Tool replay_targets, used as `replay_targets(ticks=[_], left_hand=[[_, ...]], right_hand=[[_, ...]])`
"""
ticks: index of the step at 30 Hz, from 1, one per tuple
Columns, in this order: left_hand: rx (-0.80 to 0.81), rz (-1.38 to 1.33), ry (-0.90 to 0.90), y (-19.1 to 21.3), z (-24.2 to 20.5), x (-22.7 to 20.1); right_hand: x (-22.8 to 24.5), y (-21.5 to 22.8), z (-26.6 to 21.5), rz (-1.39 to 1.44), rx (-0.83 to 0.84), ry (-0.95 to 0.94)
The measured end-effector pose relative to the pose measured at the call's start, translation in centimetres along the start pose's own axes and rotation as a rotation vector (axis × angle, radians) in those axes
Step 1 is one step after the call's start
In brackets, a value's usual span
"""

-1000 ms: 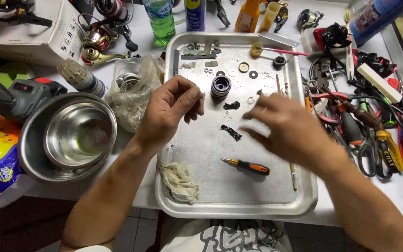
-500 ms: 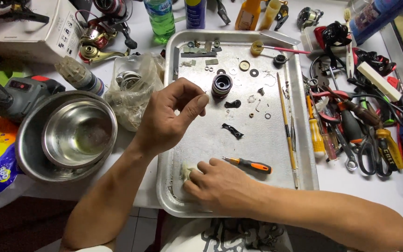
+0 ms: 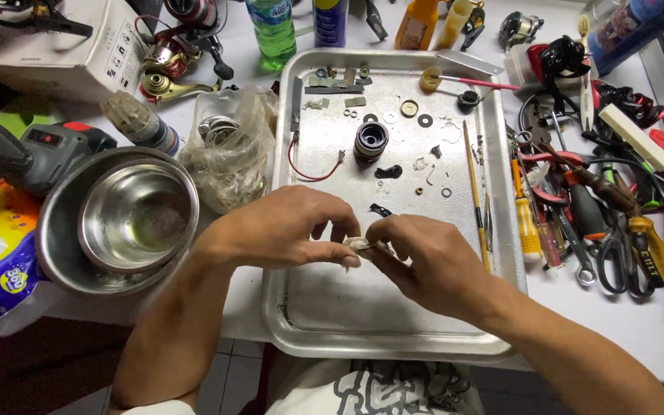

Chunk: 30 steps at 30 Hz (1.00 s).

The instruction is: The person cleans a small cylindrical motor component with a cloth and then uses a screwdriver to tighten screws on a black plastic housing. The workspace is a cluttered table with various tools and parts laid out on a metal tray.

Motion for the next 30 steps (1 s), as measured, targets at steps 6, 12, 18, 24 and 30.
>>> replay_targets(ticks=[6, 12, 18, 24, 30], left_hand=[[0.066, 0.216, 0.006, -1.6, 0.7, 1.3], [0.134, 0.368, 0.181, -1.3, 0.9, 0.7], [0.014, 0.351, 0.184, -0.8, 0.6, 0.6], [-0.124, 0.034, -0.293, -4.1, -2.3, -4.1], [0.503, -0.47, -0.257, -14.1, -5.7, -4.0]], right_hand=[[-0.5, -0.4, 0.0, 0.09, 0.057, -0.064], [-1.9, -1.6, -0.7, -0.037, 0.082, -0.018], [-1.9, -1.3, -0.7, -0.2, 0.071, 0.039], [-1.4, -1.1, -0.5, -0.269, 0.055, 0.058], [-1.6, -1.5, -1.1, -0.181, 0.113, 0.129]])
Point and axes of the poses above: each hand's wrist, its own z-axis towards the middle knuckle, its own y-axis out of the back of the hand, x = y × z, the point moved 1 cm from there along z, towards the middle knuckle, and after that the axes turned 5 degrees about -x, right-handed, at the moved point
